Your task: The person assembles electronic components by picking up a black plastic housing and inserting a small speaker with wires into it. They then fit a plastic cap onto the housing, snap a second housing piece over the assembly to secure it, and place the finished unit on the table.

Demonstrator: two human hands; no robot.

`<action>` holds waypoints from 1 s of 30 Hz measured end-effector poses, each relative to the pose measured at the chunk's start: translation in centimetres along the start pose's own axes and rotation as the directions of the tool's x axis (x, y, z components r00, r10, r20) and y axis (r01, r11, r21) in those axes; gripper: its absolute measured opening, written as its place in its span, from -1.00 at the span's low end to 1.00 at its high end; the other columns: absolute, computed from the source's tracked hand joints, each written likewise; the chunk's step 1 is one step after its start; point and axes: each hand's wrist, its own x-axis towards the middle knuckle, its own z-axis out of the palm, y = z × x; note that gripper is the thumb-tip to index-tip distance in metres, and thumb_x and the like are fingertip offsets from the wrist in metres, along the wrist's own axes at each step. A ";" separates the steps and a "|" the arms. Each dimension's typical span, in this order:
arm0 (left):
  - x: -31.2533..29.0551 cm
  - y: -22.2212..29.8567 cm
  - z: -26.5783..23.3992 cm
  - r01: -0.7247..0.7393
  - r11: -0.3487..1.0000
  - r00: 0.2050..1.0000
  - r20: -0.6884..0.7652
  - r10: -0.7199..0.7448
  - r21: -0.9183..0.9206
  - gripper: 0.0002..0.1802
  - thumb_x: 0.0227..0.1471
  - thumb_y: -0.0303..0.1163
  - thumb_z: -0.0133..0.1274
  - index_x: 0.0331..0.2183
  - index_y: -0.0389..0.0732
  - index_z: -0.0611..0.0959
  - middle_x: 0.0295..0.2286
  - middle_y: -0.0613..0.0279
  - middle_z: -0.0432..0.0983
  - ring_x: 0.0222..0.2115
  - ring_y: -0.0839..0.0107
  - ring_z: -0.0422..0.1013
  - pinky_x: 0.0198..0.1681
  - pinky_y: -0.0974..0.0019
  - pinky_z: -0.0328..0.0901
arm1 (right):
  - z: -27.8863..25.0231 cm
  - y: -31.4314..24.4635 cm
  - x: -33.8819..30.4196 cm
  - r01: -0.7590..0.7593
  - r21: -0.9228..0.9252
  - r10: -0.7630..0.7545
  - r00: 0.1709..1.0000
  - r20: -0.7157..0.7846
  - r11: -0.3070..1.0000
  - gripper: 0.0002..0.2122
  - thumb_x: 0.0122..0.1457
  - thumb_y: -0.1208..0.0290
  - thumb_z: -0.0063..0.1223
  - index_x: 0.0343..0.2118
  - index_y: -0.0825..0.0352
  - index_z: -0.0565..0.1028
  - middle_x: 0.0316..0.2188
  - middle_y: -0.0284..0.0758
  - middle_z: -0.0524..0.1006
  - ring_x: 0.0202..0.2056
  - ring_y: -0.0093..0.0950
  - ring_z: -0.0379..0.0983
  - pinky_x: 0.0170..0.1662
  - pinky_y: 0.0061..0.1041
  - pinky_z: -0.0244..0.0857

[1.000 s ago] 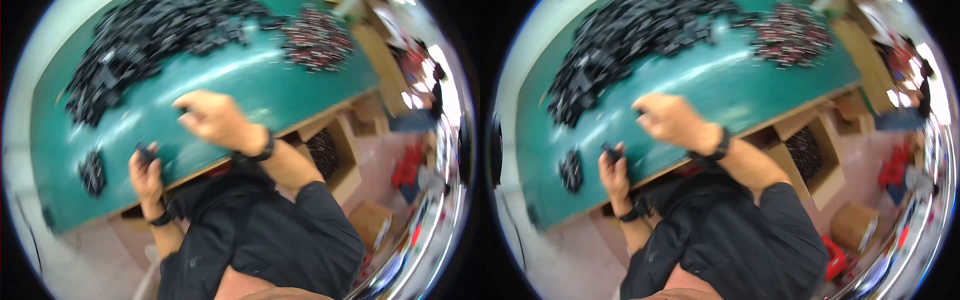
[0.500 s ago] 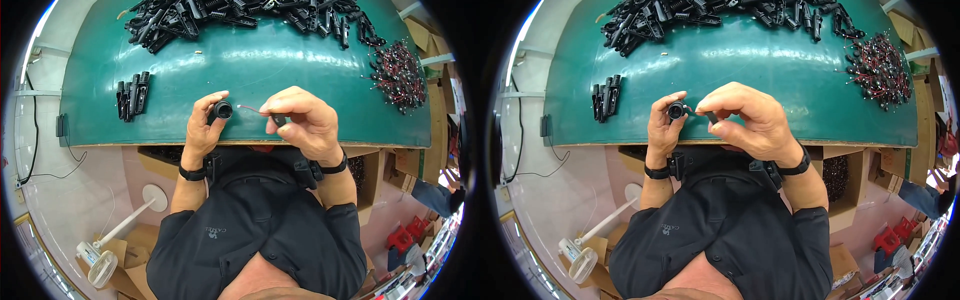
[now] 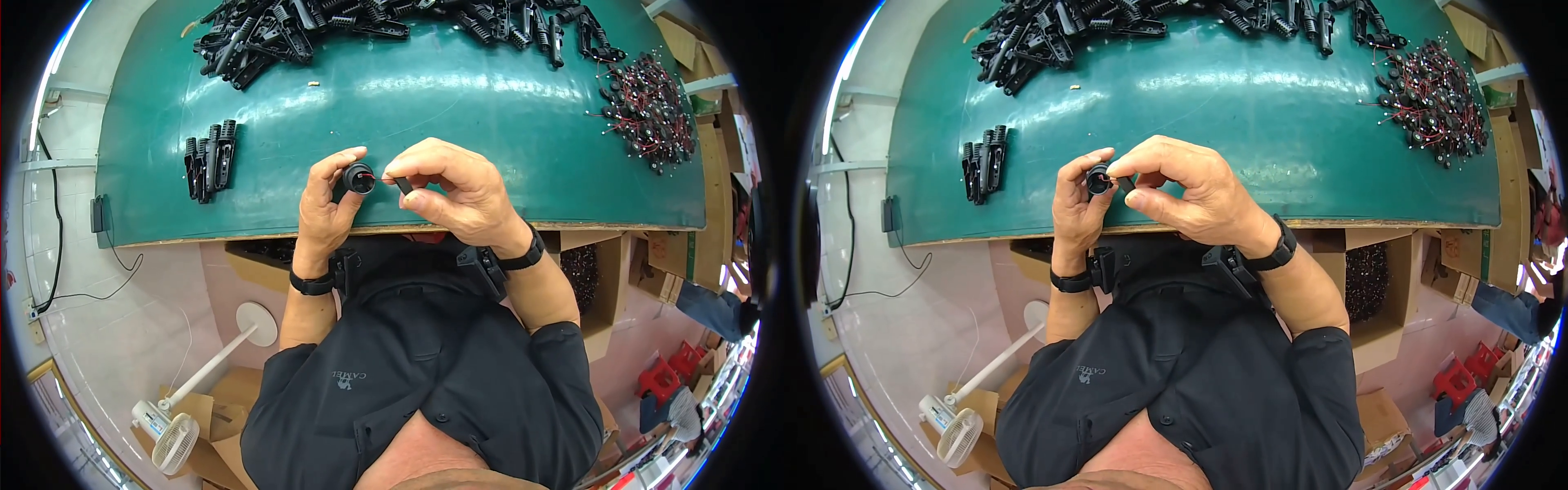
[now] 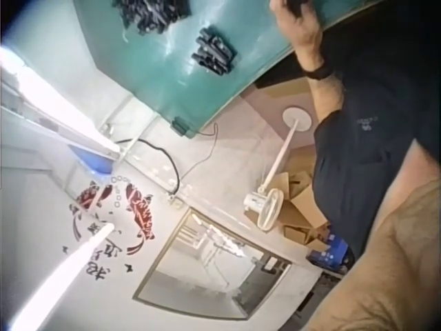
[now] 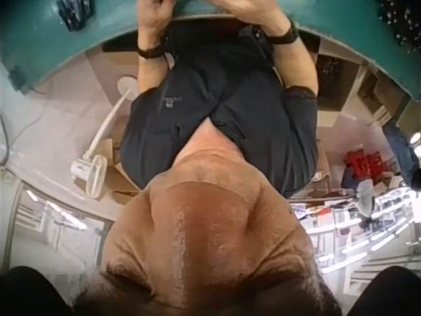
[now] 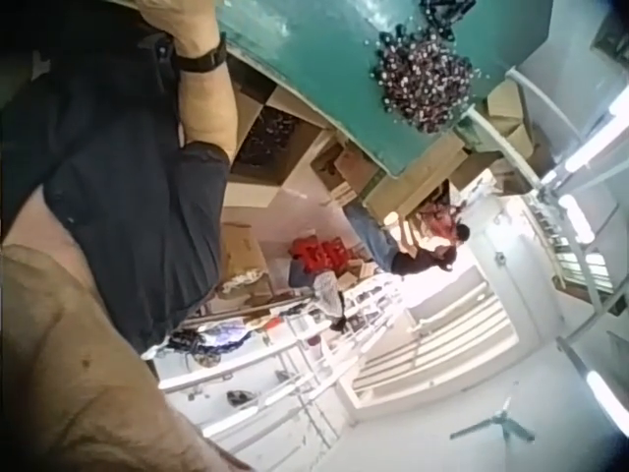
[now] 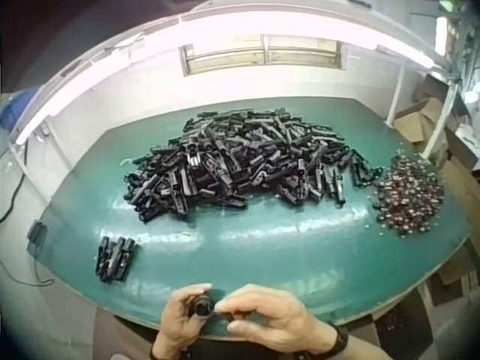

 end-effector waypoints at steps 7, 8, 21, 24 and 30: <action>0.1 0.0 0.3 -0.004 1.000 1.000 -0.003 0.004 -0.005 -0.46 0.15 -0.64 0.24 0.12 -0.22 0.46 0.10 0.01 0.52 0.13 0.23 0.46 0.22 0.19 0.37 | 0.1 0.5 -0.1 -0.040 -0.006 0.040 0.999 -0.016 0.999 -0.77 0.24 0.52 0.27 -0.06 0.39 0.61 -0.21 -0.30 0.62 -0.30 -0.57 0.47 -0.23 -0.57 0.38; 0.1 0.0 0.4 -0.003 1.000 1.000 -0.012 0.003 -0.003 -0.46 0.14 -0.64 0.25 0.12 -0.22 0.46 0.09 0.02 0.53 0.12 0.24 0.47 0.21 0.20 0.37 | 0.2 0.5 -0.1 -0.040 -0.006 0.040 0.999 -0.017 0.999 -0.77 0.24 0.52 0.27 -0.06 0.39 0.61 -0.21 -0.30 0.62 -0.30 -0.57 0.47 -0.23 -0.57 0.38; 0.4 2.3 0.2 -0.075 0.939 0.989 -0.092 0.112 0.337 -0.45 -0.12 -0.59 0.42 -0.02 -0.21 0.66 -0.15 0.09 0.60 -0.17 0.24 0.55 -0.07 0.26 0.44 | 1.2 2.0 -1.5 -0.298 0.312 0.371 0.906 -0.206 0.902 -0.78 0.34 0.54 0.18 0.02 0.41 0.57 -0.25 -0.32 0.61 -0.31 -0.64 0.54 -0.23 -0.63 0.45; 0.7 3.1 0.0 -0.129 0.909 0.985 -0.054 0.164 0.395 -0.47 -0.14 -0.61 0.41 -0.05 -0.24 0.68 -0.15 0.10 0.58 -0.17 0.28 0.52 -0.07 0.28 0.42 | 0.9 2.3 -1.7 -0.339 0.264 0.398 0.892 -0.214 0.903 -0.79 0.38 0.50 0.14 0.01 0.41 0.57 -0.29 -0.33 0.61 -0.35 -0.63 0.56 -0.24 -0.62 0.46; 0.3 3.1 -0.4 -0.107 0.907 0.990 -0.044 0.136 0.407 -0.49 -0.18 -0.59 0.43 -0.09 -0.26 0.71 -0.19 0.11 0.59 -0.20 0.29 0.51 -0.11 0.30 0.41 | 0.9 2.9 -1.8 -0.455 0.155 0.481 0.836 -0.264 0.877 -0.80 0.41 0.42 0.11 -0.01 0.40 0.57 -0.36 -0.36 0.61 -0.44 -0.65 0.54 -0.31 -0.67 0.42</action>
